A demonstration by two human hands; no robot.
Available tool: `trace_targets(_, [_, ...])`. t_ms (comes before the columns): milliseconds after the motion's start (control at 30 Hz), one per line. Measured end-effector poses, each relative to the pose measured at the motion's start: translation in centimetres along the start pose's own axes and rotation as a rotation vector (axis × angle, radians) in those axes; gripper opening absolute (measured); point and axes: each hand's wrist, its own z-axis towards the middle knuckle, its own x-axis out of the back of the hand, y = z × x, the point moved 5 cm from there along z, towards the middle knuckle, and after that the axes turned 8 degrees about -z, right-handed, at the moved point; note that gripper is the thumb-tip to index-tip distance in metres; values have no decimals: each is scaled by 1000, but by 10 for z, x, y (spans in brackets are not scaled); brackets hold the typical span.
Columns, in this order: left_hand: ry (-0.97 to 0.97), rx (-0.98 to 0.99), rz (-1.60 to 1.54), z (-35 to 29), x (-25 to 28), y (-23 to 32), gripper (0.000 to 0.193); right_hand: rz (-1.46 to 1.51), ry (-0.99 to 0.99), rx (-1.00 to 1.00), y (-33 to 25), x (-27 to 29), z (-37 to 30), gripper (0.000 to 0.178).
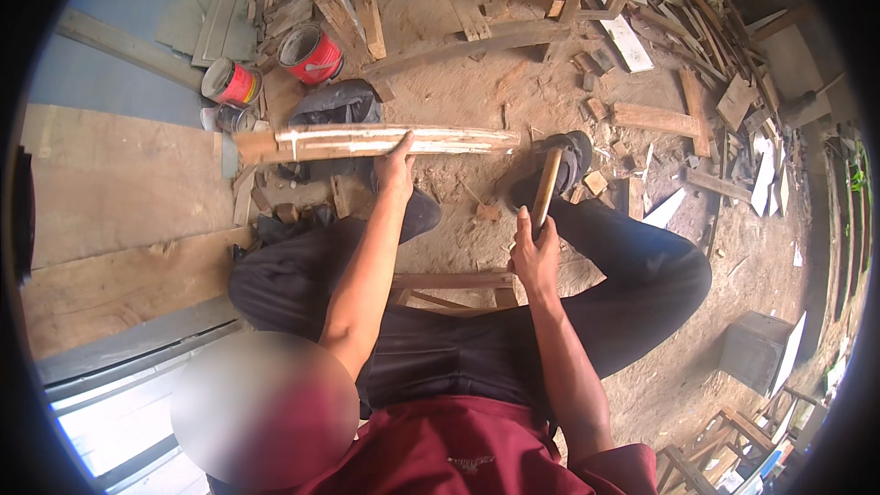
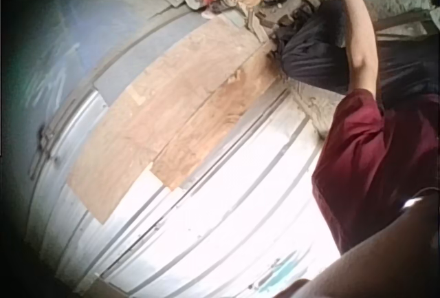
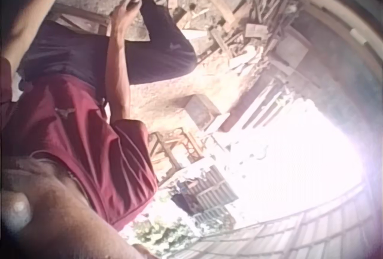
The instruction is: The person sits on the floor and uses a hammer to repeatedly strike a long wooden plank, splitting and breaking it into smaller pieces. The person repositions the plank several times and continues hammering until the wood is fragmented.
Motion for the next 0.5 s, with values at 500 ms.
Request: trace_targets(500, [404,211,-244,47,38,-59,78,-533,-98,157,0,-70,77,34])
